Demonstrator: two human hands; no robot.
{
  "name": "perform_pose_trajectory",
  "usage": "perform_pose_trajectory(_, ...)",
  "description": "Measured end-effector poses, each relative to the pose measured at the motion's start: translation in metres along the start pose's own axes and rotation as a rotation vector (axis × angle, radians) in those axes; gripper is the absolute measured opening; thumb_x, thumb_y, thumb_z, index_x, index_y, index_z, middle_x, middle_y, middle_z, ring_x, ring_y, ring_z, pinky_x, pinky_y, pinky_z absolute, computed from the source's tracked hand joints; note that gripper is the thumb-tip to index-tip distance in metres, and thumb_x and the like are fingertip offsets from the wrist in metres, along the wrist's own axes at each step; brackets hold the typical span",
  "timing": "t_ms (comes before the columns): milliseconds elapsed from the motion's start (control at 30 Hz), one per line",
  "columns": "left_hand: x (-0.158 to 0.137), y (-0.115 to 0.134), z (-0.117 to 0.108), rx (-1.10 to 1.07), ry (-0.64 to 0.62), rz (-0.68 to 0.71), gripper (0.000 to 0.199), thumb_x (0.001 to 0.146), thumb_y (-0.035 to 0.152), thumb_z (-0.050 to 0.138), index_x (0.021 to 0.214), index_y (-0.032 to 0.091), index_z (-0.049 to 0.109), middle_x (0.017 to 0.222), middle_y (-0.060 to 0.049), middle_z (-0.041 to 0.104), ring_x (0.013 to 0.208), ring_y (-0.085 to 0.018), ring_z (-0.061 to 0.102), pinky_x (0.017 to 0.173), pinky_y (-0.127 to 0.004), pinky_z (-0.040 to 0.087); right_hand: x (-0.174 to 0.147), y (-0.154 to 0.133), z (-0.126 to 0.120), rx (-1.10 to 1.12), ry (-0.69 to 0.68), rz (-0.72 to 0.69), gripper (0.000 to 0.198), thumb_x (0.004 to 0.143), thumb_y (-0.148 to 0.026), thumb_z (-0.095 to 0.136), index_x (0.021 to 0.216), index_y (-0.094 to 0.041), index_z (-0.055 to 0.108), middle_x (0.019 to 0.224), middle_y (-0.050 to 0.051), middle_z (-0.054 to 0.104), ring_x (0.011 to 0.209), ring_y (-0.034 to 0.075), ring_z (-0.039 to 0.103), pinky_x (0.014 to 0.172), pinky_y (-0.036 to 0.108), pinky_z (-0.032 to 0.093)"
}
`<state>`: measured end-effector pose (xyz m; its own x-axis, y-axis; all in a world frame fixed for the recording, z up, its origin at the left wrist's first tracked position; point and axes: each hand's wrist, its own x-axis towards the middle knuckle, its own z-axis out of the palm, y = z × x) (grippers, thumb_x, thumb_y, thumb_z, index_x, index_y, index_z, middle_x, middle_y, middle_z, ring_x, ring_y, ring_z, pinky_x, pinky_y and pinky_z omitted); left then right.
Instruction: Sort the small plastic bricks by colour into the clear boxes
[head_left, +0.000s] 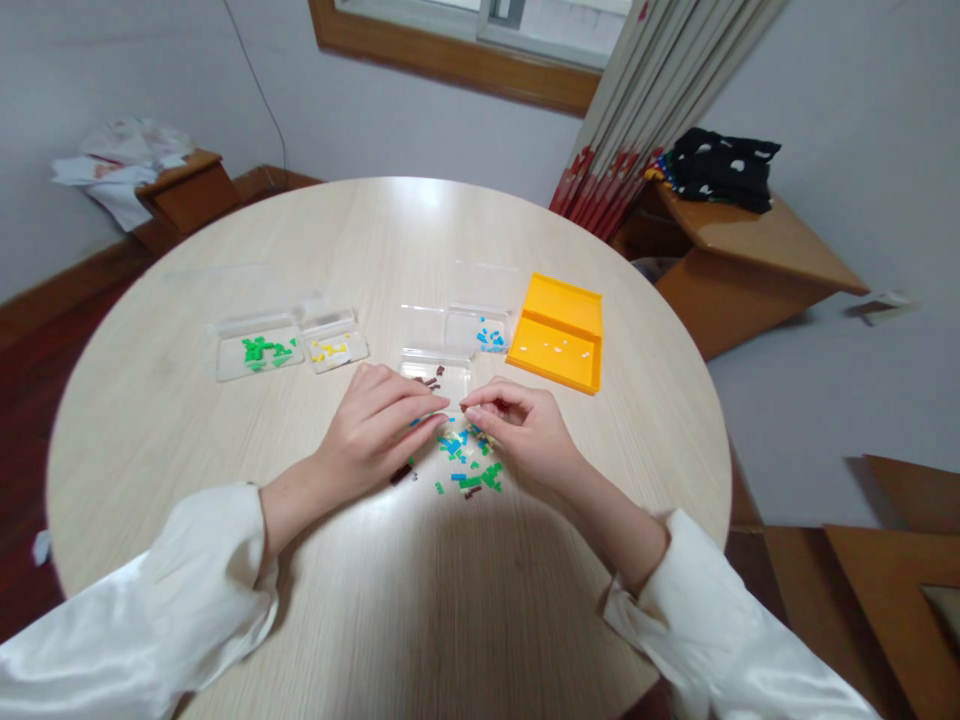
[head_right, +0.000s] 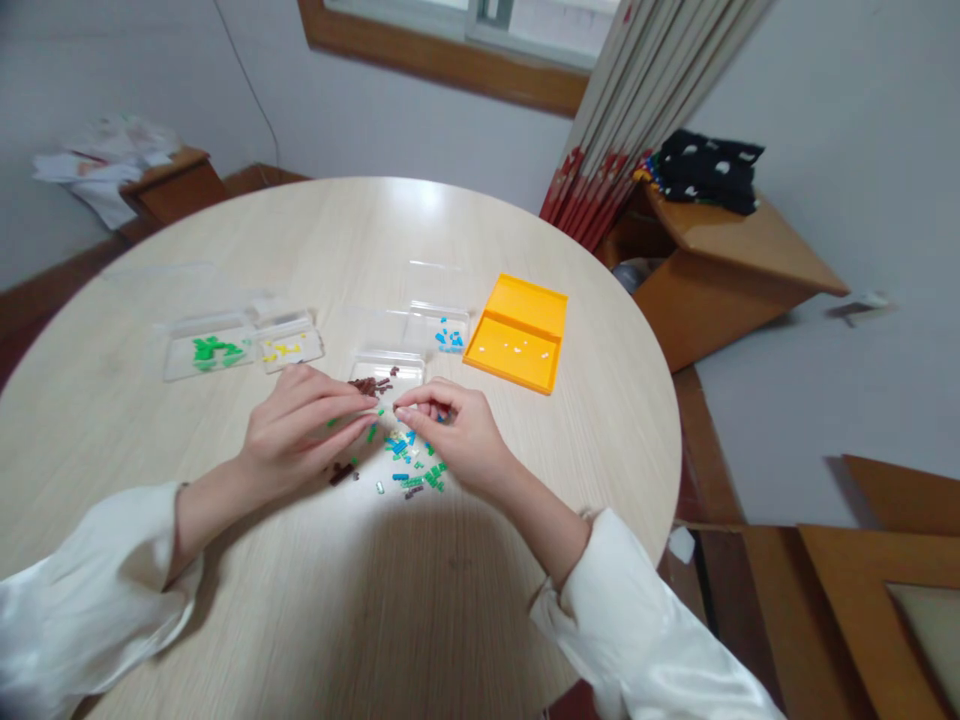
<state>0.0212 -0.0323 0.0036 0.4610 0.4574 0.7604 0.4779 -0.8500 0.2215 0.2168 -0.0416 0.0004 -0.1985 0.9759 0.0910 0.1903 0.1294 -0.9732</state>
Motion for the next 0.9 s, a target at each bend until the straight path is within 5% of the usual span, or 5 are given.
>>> perform_pose_trajectory(567, -0.001, 0.002, 0.005, -0.043, -0.046, 0.029, 0.007, 0.088, 0.02, 0.058, 0.089, 0.018, 0.064, 0.076, -0.003, 0.069, 0.071, -0.014, 0.057, 0.064, -0.029, 0.04, -0.005, 0.0, 0.008, 0.028, -0.099, 0.032, 0.025, 0.079, -0.042, 0.063, 0.073, -0.018, 0.068, 0.07, 0.001, 0.059, 0.066, 0.012, 0.049, 0.059, 0.026, 0.04)
perform_pose_trajectory(900, -0.003, -0.008, 0.005, -0.017, 0.004, -0.099, 0.004, 0.084, 0.021, 0.063, 0.081, 0.018, 0.065, 0.073, -0.002, 0.07, 0.069, -0.015, 0.059, 0.066, -0.031, 0.041, -0.006, 0.0, 0.008, -0.047, -0.066, -0.009, 0.016, 0.08, -0.031, 0.062, 0.081, -0.018, 0.071, 0.073, 0.001, 0.058, 0.066, 0.012, 0.05, 0.06, 0.025, 0.04)
